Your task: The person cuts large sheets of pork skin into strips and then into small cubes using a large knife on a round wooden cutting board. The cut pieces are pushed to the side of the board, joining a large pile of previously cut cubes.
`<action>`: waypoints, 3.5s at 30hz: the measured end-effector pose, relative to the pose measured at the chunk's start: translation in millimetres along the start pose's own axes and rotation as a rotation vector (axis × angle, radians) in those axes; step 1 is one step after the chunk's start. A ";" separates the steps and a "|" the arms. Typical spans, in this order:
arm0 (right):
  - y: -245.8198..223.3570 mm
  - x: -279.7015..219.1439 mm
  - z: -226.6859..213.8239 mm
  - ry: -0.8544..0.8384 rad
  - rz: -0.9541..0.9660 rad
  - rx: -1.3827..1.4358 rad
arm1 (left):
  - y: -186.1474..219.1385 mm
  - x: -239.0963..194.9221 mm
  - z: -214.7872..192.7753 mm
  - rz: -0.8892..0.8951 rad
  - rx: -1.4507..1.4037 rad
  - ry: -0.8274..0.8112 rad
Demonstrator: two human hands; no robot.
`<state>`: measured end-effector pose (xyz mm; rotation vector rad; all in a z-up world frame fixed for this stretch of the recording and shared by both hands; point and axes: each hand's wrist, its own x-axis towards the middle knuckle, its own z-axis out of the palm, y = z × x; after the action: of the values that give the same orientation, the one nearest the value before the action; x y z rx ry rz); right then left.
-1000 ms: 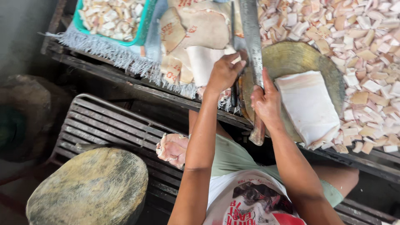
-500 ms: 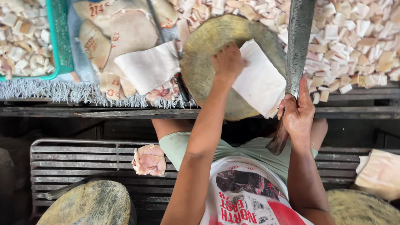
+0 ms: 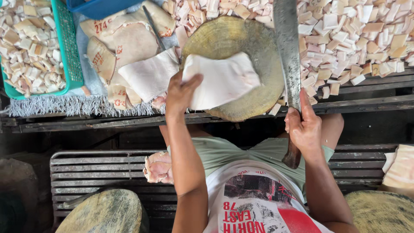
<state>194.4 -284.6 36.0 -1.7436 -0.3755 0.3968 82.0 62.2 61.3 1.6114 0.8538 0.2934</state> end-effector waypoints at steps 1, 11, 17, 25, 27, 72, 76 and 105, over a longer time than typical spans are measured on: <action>-0.2 -3.4 1.8 0.001 0.019 -0.061 | -8.7 -8.7 -7.7 -0.002 -0.023 0.009; 12.3 -15.7 6.3 -0.113 0.092 -0.526 | -61.6 0.8 -12.2 0.005 -0.118 -0.051; 25.5 -18.0 -3.8 -0.039 -0.124 -0.461 | 20.5 9.5 57.2 -0.019 -0.260 -0.127; 15.3 -32.9 -31.7 0.068 -0.132 -0.316 | 82.0 -8.8 69.6 0.093 -0.417 -0.137; 14.8 -37.6 -33.5 0.075 -0.165 -0.348 | 57.4 -9.2 56.5 0.109 -0.490 -0.118; 42.1 5.6 -0.8 -0.213 -0.284 -0.735 | 67.3 -25.7 61.5 0.190 -0.896 -0.024; 22.8 18.1 -40.3 0.006 -0.119 -1.013 | 56.3 -16.9 82.6 0.149 -0.885 -0.173; -37.5 -23.1 -61.0 0.210 -0.709 -0.632 | -93.0 -26.6 65.4 -0.033 -0.385 -0.001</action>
<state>200.5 -340.4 86.0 -2.0767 -0.9978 -0.4633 70.6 -4.2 -34.0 1.2384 0.7685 0.4069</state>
